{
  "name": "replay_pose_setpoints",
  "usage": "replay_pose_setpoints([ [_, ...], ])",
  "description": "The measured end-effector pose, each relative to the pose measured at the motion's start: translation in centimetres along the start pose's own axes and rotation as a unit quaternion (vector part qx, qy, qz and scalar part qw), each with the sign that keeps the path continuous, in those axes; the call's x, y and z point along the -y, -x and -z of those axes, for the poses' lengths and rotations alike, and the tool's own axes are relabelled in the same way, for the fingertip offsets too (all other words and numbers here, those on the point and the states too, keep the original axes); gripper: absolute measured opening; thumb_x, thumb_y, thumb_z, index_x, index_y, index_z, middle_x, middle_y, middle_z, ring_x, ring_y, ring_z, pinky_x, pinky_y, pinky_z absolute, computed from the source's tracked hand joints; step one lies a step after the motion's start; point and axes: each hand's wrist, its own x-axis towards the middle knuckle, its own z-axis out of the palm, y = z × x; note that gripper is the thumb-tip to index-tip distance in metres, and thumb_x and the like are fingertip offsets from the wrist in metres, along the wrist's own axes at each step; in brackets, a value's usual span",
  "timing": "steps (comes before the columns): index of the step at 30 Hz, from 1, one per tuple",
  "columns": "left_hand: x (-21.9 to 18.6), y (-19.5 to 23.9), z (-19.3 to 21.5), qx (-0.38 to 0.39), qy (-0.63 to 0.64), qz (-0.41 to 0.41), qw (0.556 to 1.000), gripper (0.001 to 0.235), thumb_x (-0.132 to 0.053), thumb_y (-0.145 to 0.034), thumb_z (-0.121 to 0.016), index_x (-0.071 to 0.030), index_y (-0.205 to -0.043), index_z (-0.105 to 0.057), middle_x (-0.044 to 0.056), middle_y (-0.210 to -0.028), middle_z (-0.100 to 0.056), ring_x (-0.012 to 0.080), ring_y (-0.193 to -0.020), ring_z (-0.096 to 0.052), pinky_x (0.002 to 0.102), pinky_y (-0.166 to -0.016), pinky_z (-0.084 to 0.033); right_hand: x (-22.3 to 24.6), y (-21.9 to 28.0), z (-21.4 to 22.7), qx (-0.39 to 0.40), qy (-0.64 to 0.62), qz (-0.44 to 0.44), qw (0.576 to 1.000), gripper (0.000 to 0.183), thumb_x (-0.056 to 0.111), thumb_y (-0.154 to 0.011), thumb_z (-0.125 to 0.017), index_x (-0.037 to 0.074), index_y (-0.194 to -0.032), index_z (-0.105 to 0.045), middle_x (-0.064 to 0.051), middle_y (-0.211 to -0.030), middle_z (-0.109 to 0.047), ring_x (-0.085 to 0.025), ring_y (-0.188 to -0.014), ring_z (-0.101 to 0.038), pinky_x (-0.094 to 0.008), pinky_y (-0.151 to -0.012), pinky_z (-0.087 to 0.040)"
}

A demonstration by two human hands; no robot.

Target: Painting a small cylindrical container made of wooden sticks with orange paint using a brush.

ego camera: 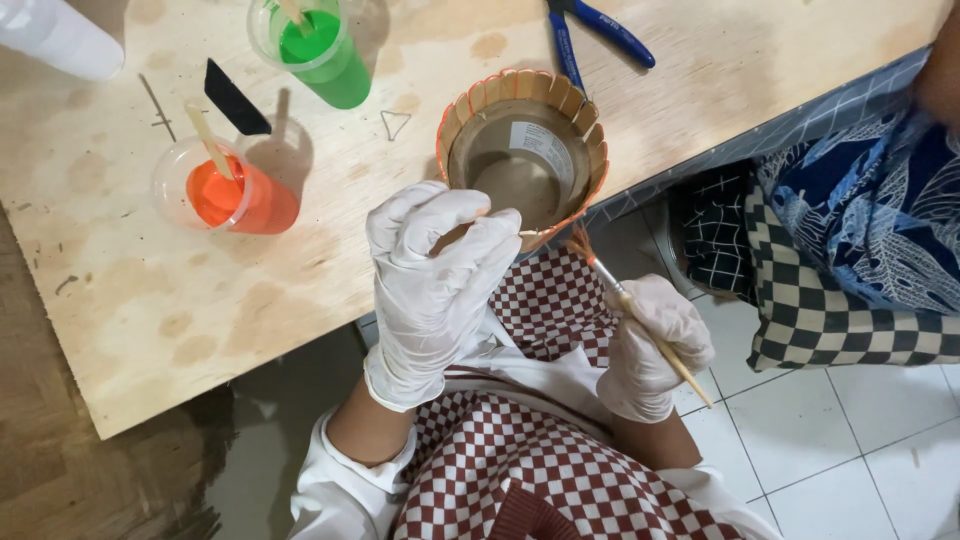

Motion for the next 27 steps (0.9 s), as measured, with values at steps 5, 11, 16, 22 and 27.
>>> replay_pose_setpoints([
  [5, 0.6, -0.3, 0.1, 0.015, -0.053, -0.063, 0.996, 0.023, -0.004, -0.088, -0.085, -0.009, -0.110, -0.081, 0.012, -0.116, -0.066, 0.0296, -0.119, -0.052, 0.036, -0.100, -0.058, 0.1, 0.2, -1.1, -0.014, -0.012, 0.002, 1.000, 0.027, 0.010, -0.091, -0.071, -0.015, -0.100, -0.067, -0.029, -0.085, -0.068, -0.033, -0.077, -0.070, -0.043, -0.069, -0.063],
  [11, 0.7, -0.3, 0.7, 0.043, -0.081, -0.078, 0.993, 0.020, -0.009, -0.088, -0.086, -0.010, -0.108, -0.082, 0.012, -0.116, -0.066, 0.0290, -0.116, -0.051, 0.036, -0.100, -0.057, 1.8, -1.5, -3.6, 0.090, 0.165, -0.004, 0.982, 0.007, -0.013, -0.080, -0.076, -0.012, -0.086, -0.078, -0.026, -0.072, -0.070, -0.037, -0.066, -0.071, -0.041, -0.059, -0.059],
  [16, 0.9, -0.1, 0.5, 0.043, -0.093, -0.086, 0.991, 0.019, -0.008, -0.090, -0.084, -0.009, -0.109, -0.082, 0.012, -0.115, -0.068, 0.0307, -0.115, -0.052, 0.039, -0.103, -0.054, 1.0, -3.2, 0.7, 0.238, 0.028, -0.326, 0.915, 0.015, -0.005, -0.090, -0.063, -0.009, -0.079, -0.072, -0.015, -0.062, -0.058, -0.023, -0.053, -0.065, -0.029, -0.045, -0.056],
  [22, 0.8, -0.4, 0.2, 0.025, -0.071, -0.077, 0.994, 0.020, -0.007, -0.089, -0.084, -0.009, -0.108, -0.082, 0.011, -0.115, -0.067, 0.0299, -0.115, -0.052, 0.038, -0.101, -0.055, 1.3, -4.9, 3.0, 0.261, -0.002, -0.382, 0.886, 0.019, -0.002, -0.093, -0.061, -0.009, -0.078, -0.071, -0.013, -0.061, -0.056, -0.020, -0.052, -0.063, -0.027, -0.044, -0.056],
  [27, 0.5, -0.4, 0.1, 0.017, -0.073, -0.073, 0.995, 0.020, -0.007, -0.089, -0.084, -0.010, -0.109, -0.081, 0.011, -0.114, -0.068, 0.0290, -0.115, -0.053, 0.037, -0.102, -0.054, 1.9, -4.8, 1.7, 0.222, 0.046, -0.298, 0.927, 0.015, -0.003, -0.091, -0.065, -0.010, -0.081, -0.073, -0.016, -0.065, -0.060, -0.023, -0.057, -0.064, -0.031, -0.050, -0.057],
])
